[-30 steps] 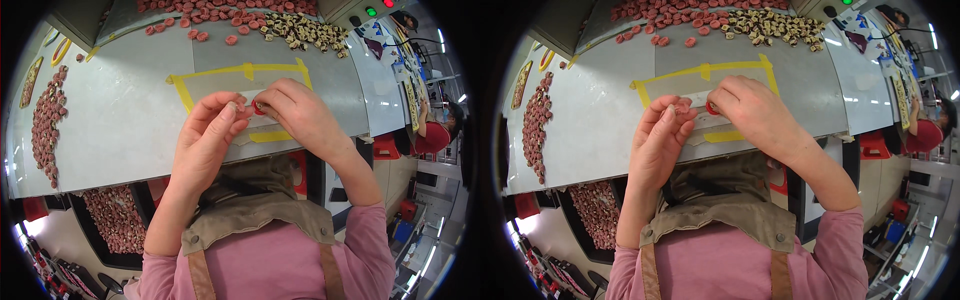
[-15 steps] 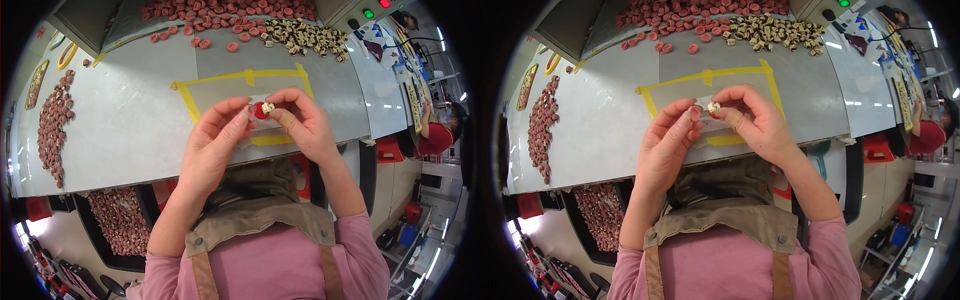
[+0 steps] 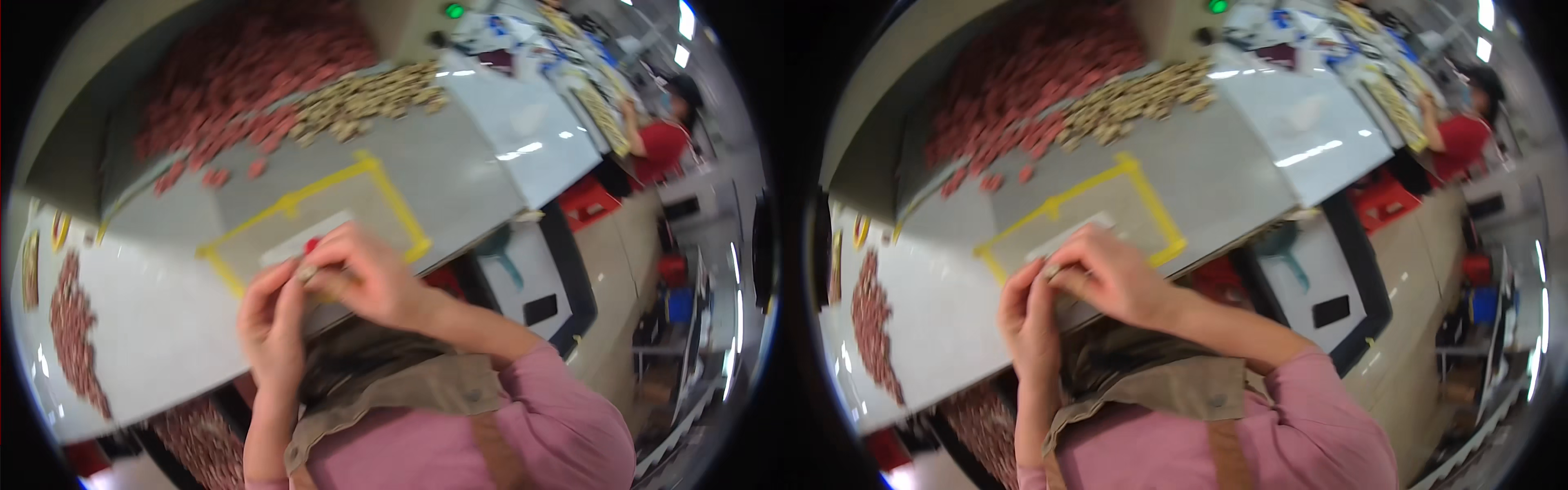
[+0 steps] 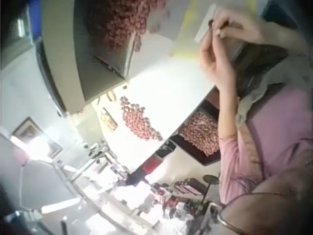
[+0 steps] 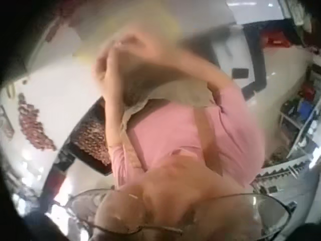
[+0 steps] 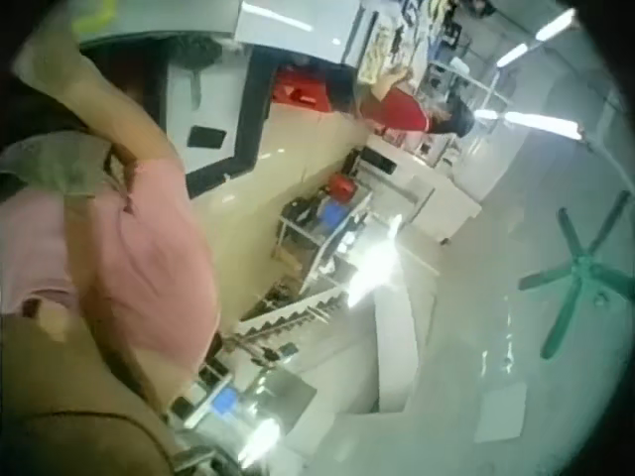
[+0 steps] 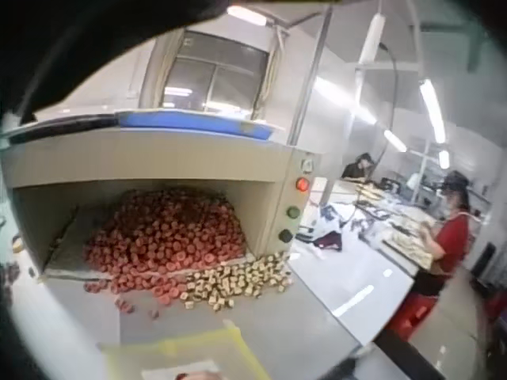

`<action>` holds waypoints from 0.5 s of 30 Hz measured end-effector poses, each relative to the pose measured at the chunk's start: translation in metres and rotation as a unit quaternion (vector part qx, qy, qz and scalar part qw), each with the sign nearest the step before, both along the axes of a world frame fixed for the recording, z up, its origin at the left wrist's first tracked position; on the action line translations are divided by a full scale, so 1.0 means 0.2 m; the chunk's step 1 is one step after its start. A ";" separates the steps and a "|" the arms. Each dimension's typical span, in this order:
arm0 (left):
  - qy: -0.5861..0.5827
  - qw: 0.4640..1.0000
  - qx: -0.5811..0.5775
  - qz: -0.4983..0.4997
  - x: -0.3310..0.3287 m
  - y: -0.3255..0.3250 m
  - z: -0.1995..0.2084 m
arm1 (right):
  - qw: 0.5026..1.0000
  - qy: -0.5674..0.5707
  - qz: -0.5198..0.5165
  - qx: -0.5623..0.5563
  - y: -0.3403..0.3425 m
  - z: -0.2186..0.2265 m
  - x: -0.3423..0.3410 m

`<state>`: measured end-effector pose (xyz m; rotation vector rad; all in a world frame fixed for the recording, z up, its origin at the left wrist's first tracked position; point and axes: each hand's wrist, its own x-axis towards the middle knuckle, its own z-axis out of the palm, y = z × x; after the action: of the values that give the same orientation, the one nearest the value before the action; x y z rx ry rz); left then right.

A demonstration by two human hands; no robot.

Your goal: The person assembles miniature figurine pieces by picking up head and hair components, dipping the heads into glue, pressing the parts together by hand, and refilling the glue dispenser from a squeeze bottle.

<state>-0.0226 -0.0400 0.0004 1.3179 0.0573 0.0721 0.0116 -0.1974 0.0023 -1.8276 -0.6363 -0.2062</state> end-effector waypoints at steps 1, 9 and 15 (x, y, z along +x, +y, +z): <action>0.033 0.999 -0.036 -0.003 0.00 0.03 0.01 | 0.999 -0.018 0.017 0.020 0.00 0.00 0.00; 0.067 0.990 -0.094 -0.085 -0.04 0.01 0.05 | 0.995 -0.078 0.059 -0.006 -0.05 0.00 -0.04; 0.011 0.999 -0.011 -0.030 -0.04 -0.08 0.03 | 0.996 -0.077 0.037 -0.028 -0.04 -0.06 0.02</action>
<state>-0.0314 -0.0563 0.0066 1.2973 0.0379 0.0063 0.0158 -0.2049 -0.0105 -1.8493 -0.8241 -0.2844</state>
